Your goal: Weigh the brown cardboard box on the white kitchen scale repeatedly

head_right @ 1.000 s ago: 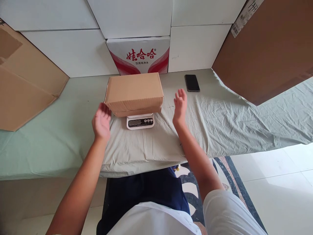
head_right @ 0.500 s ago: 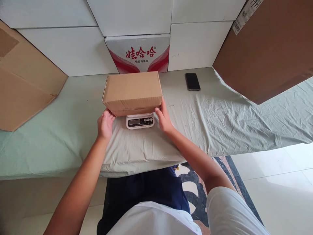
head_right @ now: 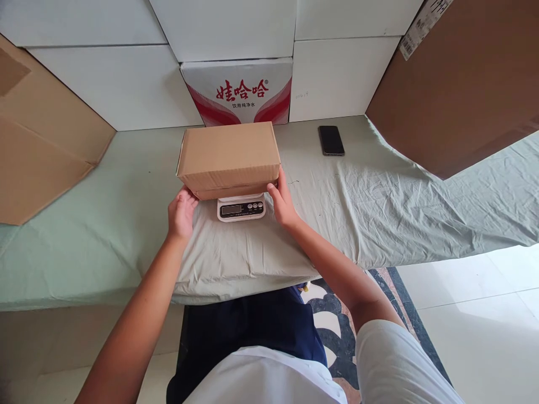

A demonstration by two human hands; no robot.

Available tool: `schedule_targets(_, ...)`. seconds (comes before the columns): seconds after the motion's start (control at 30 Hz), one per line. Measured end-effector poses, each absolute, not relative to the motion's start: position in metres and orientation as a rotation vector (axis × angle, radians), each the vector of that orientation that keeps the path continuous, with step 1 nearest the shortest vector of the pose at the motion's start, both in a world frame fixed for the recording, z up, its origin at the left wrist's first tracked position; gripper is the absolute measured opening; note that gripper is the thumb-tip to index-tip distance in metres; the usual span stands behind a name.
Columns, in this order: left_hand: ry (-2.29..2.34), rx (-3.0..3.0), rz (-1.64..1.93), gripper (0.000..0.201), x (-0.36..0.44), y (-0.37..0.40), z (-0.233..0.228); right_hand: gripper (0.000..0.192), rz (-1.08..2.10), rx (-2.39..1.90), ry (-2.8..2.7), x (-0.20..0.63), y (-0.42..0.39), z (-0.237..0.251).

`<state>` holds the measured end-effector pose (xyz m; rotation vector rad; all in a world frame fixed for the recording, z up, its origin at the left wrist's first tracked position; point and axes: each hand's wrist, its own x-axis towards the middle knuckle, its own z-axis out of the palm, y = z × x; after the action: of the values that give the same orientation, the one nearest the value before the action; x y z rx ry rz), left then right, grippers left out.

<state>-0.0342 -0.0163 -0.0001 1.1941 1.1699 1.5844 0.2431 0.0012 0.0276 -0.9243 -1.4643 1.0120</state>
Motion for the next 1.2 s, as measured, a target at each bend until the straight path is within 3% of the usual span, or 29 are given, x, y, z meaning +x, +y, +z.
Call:
schedule_targets(0.53,1.09,1.118,1.716,0.07,-0.035,-0.015,0.008,0.076,1.055,-0.9,-1.097,0.259,0.02,0.006)
schedule_targets(1.2,1.083,1.155,1.71,0.071,-0.031,-0.013,0.013,0.065,1.05,-0.903,-1.092,0.258,0.028,0.004)
